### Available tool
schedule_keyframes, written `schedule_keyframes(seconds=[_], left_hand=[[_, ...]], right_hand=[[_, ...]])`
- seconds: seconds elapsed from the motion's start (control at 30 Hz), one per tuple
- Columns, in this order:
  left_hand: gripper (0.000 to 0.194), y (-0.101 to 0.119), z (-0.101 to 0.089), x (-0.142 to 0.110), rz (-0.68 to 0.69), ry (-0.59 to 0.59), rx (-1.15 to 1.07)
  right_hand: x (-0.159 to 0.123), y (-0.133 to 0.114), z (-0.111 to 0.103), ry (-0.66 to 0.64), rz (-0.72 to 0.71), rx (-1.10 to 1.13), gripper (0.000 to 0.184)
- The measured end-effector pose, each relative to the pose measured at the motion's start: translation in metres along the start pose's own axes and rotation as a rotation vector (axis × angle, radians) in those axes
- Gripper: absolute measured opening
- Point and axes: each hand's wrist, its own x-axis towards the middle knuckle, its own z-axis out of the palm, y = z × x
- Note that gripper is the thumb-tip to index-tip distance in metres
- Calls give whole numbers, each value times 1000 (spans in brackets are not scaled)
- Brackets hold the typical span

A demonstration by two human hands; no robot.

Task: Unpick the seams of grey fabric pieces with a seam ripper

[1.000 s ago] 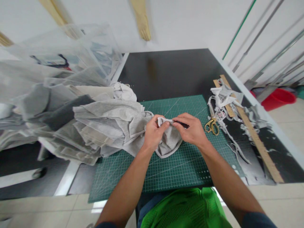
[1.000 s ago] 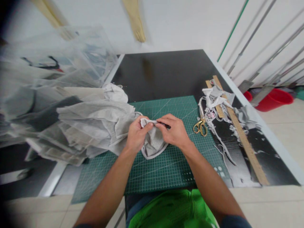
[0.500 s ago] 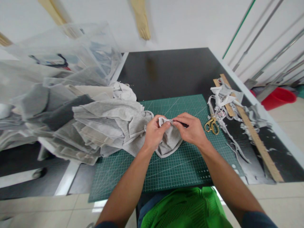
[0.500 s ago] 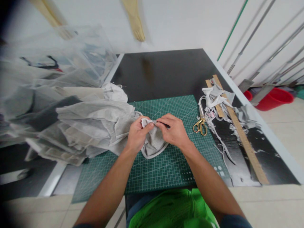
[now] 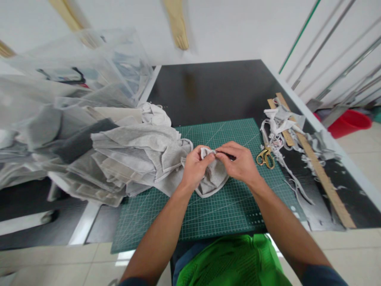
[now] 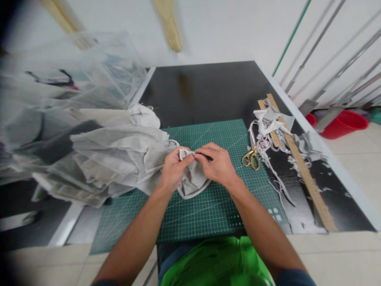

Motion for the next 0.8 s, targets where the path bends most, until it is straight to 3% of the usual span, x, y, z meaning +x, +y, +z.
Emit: schedule_keyframes(seconds=[0.8], left_hand=[[25, 0, 4, -1, -32, 8, -38]], right_hand=[[-1, -2, 2, -4, 33, 24, 14]])
